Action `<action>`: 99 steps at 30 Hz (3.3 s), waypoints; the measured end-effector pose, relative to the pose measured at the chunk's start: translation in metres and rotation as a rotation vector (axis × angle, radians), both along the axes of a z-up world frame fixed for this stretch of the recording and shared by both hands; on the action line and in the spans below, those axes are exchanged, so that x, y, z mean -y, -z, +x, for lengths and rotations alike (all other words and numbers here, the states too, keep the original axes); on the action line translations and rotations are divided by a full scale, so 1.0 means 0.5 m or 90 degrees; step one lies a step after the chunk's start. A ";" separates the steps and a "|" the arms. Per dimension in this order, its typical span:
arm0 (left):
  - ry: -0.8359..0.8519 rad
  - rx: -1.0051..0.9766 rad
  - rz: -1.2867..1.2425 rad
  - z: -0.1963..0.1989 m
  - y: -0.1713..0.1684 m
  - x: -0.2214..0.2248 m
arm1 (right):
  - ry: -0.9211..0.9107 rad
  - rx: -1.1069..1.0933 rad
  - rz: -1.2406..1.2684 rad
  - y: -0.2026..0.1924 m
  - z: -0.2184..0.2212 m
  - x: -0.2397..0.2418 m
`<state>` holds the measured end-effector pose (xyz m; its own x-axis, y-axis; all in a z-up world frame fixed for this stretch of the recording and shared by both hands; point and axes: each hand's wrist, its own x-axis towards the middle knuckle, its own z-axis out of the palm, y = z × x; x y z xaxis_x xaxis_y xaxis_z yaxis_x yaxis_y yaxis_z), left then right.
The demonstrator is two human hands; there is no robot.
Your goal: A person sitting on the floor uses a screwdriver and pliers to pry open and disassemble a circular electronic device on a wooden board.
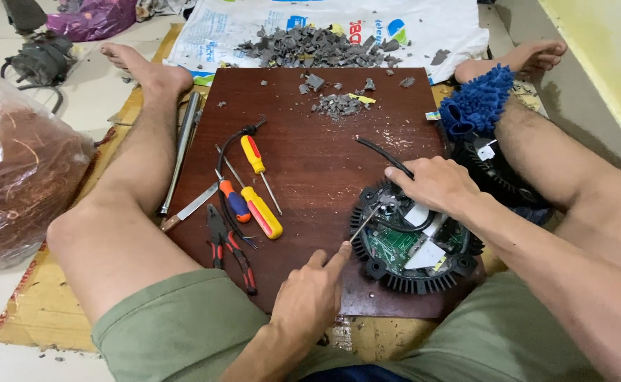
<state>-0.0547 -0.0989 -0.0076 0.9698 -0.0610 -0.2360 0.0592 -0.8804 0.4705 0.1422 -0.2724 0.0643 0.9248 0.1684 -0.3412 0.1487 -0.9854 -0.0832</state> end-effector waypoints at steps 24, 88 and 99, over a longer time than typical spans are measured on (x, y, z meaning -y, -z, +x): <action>0.154 0.135 0.034 0.111 -0.001 -0.086 | 0.043 0.066 0.117 0.022 0.013 0.056; -0.096 -0.083 -0.011 -0.040 -0.234 -0.032 | -0.107 -0.009 -0.057 0.037 -0.027 0.006; 0.129 -0.117 0.296 0.004 -0.270 0.040 | -0.225 -0.062 -0.144 0.049 -0.021 -0.018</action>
